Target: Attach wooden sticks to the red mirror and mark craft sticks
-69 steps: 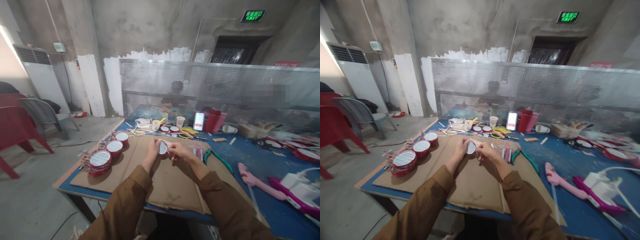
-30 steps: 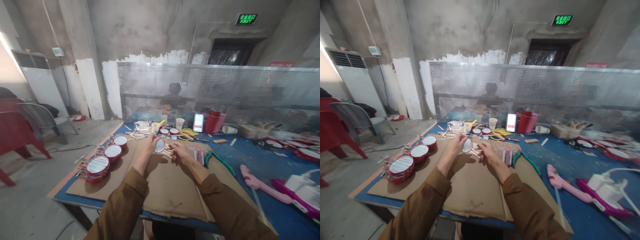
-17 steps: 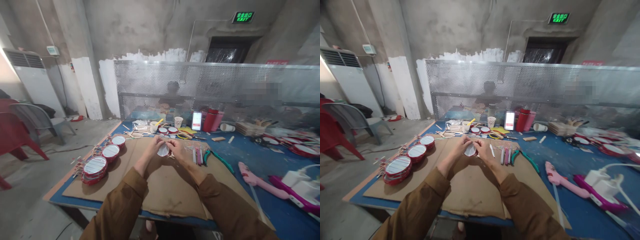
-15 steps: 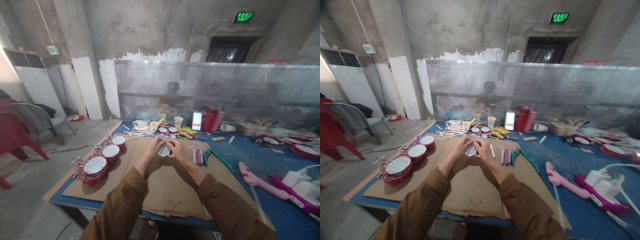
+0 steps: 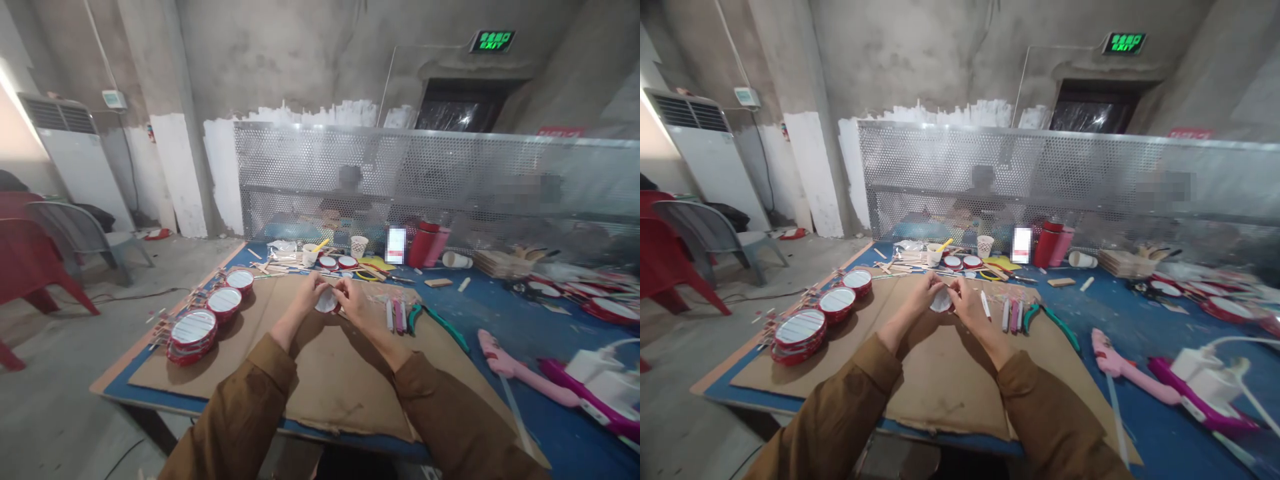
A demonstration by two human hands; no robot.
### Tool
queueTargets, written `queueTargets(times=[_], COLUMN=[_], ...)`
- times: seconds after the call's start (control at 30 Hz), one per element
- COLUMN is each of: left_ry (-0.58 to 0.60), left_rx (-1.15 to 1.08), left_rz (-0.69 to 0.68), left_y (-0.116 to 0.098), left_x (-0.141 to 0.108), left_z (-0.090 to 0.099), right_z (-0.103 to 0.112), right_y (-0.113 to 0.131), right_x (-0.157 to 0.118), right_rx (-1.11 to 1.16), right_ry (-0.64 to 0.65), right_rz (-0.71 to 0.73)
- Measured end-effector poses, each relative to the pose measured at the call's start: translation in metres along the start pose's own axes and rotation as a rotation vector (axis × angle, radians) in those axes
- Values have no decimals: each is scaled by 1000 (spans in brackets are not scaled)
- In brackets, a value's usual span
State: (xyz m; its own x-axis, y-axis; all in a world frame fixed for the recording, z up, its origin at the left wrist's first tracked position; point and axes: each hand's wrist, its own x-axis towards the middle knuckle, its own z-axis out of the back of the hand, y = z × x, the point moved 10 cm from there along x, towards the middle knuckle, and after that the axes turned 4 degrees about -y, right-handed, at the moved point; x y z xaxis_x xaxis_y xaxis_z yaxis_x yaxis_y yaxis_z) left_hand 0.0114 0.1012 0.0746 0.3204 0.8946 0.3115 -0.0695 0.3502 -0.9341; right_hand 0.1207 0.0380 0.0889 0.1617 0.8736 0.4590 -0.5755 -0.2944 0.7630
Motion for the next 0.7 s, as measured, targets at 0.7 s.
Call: queueTargets(times=[0.7], left_ry=[196], left_rx=[-220], left_rz=[86], left_y=[2], left_x=[-9], left_z=[-19], right_z=[16], right_y=[20], right_x=[-9], right_rx=[-717], right_ry=[-72], right_rz=[10])
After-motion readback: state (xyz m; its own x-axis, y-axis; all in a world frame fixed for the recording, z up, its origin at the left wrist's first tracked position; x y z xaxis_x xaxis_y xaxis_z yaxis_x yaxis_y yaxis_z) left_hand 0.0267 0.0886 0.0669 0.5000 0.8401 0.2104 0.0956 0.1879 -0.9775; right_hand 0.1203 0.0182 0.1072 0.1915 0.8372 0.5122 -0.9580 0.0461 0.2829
